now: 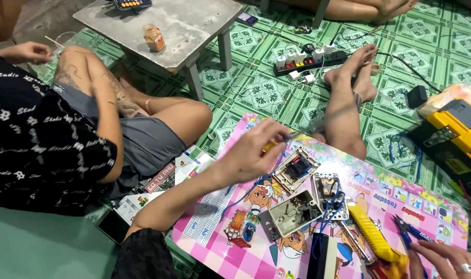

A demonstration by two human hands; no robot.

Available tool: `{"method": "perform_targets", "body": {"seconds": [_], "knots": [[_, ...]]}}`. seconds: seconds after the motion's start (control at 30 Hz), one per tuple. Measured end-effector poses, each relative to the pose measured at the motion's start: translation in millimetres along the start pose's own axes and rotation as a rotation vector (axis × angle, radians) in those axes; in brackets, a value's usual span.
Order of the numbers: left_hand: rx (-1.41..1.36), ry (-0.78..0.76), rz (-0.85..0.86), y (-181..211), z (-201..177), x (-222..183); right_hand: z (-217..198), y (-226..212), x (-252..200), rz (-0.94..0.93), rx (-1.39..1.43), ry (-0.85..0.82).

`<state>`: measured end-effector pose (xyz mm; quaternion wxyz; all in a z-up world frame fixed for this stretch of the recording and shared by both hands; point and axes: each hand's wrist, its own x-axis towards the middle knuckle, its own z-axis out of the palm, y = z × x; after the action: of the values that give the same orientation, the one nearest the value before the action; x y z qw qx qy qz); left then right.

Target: Assembling and wiring an electronic switch component on a circuit board using various tools.

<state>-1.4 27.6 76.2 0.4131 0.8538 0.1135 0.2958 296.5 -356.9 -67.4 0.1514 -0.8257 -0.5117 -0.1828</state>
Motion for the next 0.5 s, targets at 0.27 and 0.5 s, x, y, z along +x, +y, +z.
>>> {"method": "perform_targets", "body": {"seconds": [0.27,0.5], "knots": [[0.281,-0.149,0.350,37.3,92.4,15.9,-20.8,-30.0,-20.6,-0.223,-0.624,-0.064],[0.358,-0.445,0.549,51.5,152.9,9.4,-2.8,-2.2,-5.3,-0.465,-0.554,-0.043]]}}
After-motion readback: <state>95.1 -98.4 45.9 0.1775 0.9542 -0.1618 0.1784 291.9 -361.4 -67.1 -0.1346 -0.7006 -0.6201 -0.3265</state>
